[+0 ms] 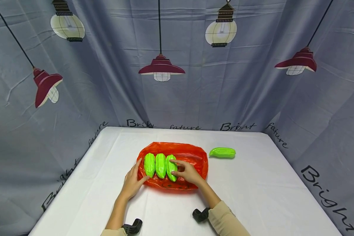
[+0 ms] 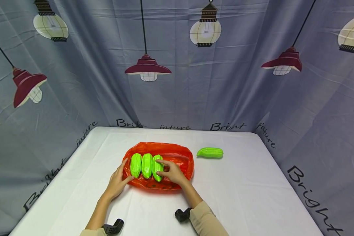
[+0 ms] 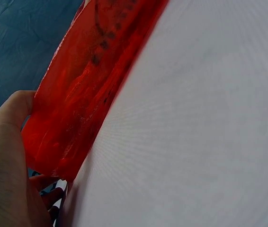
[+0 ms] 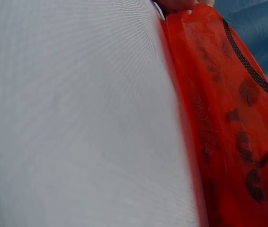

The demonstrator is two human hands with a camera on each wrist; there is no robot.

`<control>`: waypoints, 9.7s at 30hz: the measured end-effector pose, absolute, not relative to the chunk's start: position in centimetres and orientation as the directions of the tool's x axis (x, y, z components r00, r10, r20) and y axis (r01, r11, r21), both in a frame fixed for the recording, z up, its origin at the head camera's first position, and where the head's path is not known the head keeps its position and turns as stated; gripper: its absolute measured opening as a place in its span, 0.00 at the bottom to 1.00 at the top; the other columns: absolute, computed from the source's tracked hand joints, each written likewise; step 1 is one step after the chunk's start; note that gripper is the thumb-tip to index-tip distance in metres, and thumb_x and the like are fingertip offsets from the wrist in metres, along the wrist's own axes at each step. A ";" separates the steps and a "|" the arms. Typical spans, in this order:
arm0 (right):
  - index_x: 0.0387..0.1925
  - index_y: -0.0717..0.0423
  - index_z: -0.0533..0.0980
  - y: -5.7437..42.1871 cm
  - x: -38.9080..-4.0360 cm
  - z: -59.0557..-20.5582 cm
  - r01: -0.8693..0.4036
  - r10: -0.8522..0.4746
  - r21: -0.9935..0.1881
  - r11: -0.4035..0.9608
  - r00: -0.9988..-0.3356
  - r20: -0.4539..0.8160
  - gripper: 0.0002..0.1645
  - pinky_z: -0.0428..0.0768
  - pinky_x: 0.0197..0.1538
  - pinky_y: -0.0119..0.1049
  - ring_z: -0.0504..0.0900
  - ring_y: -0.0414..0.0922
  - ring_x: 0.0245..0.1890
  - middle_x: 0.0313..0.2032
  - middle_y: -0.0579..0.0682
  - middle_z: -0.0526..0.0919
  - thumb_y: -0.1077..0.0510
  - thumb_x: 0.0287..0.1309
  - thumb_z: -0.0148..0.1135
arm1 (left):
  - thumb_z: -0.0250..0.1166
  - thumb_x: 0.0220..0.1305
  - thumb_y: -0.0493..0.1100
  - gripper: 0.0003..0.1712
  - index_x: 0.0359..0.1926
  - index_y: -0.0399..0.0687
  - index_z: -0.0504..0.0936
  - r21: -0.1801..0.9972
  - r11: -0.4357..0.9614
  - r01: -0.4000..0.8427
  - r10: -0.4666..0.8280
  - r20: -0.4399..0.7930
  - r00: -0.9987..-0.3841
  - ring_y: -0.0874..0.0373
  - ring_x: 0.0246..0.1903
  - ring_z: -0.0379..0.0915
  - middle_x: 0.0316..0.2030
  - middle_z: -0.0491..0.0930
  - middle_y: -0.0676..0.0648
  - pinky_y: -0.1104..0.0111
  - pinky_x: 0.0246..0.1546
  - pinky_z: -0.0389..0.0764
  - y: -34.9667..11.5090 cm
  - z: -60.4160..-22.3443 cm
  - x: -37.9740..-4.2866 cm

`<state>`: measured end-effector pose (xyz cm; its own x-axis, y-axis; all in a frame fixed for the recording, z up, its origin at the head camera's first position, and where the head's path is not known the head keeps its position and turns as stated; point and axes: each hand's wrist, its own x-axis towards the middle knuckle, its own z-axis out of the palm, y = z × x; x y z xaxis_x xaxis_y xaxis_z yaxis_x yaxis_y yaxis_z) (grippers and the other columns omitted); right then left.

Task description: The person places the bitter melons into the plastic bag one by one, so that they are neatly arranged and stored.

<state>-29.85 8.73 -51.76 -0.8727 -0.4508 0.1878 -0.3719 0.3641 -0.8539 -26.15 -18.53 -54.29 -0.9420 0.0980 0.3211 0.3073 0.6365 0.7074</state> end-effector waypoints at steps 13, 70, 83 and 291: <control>0.62 0.50 0.69 8.9 -29.8 -51.8 -0.330 -0.467 -0.874 0.356 -0.873 0.139 0.33 0.79 0.30 0.38 0.82 0.41 0.29 0.58 0.61 0.70 0.54 0.53 0.66 | 0.65 0.55 0.53 0.48 0.71 0.52 0.50 0.696 0.643 0.319 0.108 0.331 -0.938 0.41 0.64 0.51 0.65 0.58 0.37 0.43 0.59 0.49 -18.5 -54.4 -26.3; 0.54 0.66 0.72 17.5 -28.1 -40.4 -0.504 -0.293 -0.794 0.339 -0.859 0.419 0.23 0.77 0.45 0.47 0.76 0.62 0.45 0.48 0.63 0.77 0.65 0.55 0.62 | 0.64 0.55 0.53 0.48 0.71 0.53 0.49 0.692 0.650 0.315 0.106 0.328 -0.939 0.40 0.64 0.51 0.65 0.57 0.36 0.43 0.59 0.48 -18.7 -54.0 -26.2; 0.56 0.48 0.74 24.9 -32.3 -42.5 -0.458 -0.268 -0.696 0.553 -0.889 0.371 0.27 0.63 0.54 0.58 0.69 0.52 0.53 0.56 0.50 0.74 0.52 0.53 0.66 | 0.64 0.55 0.54 0.48 0.71 0.54 0.49 0.695 0.651 0.306 0.102 0.320 -0.942 0.40 0.64 0.52 0.65 0.58 0.37 0.43 0.59 0.49 -18.6 -54.4 -26.1; 0.63 0.46 0.68 10.2 -26.4 -51.7 -0.356 -0.073 -0.803 0.477 -0.927 0.367 0.43 0.79 0.34 0.34 0.82 0.48 0.39 0.55 0.55 0.73 0.54 0.42 0.74 | 0.65 0.54 0.55 0.48 0.71 0.50 0.50 0.671 0.673 0.312 0.106 0.330 -0.938 0.36 0.62 0.53 0.64 0.59 0.34 0.42 0.59 0.49 -18.6 -54.4 -26.2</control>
